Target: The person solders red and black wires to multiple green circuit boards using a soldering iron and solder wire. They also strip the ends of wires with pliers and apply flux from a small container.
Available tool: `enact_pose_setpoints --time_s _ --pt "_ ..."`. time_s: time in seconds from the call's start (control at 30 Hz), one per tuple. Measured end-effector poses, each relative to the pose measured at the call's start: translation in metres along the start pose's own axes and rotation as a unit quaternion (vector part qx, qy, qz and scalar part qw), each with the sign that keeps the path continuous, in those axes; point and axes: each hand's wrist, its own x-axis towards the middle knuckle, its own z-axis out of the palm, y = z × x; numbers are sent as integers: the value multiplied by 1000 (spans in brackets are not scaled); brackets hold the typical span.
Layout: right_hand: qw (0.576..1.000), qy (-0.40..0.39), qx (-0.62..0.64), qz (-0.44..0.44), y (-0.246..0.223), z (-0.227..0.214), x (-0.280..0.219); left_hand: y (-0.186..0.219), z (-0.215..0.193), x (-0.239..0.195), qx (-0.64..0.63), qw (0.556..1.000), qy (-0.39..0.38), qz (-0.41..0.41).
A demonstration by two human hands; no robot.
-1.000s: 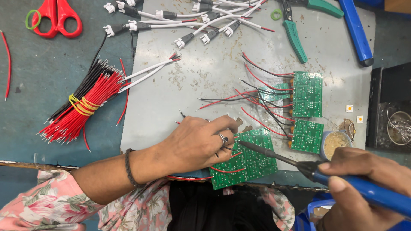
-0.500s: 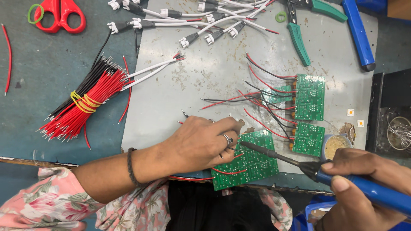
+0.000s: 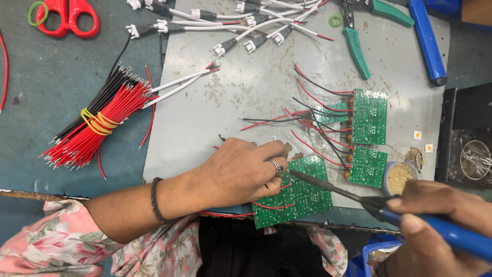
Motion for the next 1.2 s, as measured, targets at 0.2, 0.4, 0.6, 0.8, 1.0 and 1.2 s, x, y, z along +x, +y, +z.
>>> enact_pose_setpoints --time_s 0.2,0.4,0.6,0.8,1.0,1.2 --pt "999 -5 35 8 13 -14 -5 0 -1 1 -4 1000 -9 0" --pt "998 66 -1 -5 8 10 -12 1 -1 2 2 1000 -7 0" --pt "996 91 7 -22 0 20 -7 2 -3 3 12 1000 -17 1" --pt "997 83 -6 -8 5 14 -10 3 -4 4 9 1000 -25 1" --pt "995 86 10 -45 8 18 -12 3 -4 5 10 1000 -26 2" --pt "998 48 43 9 35 -36 -23 3 -4 7 7 1000 -25 -7"
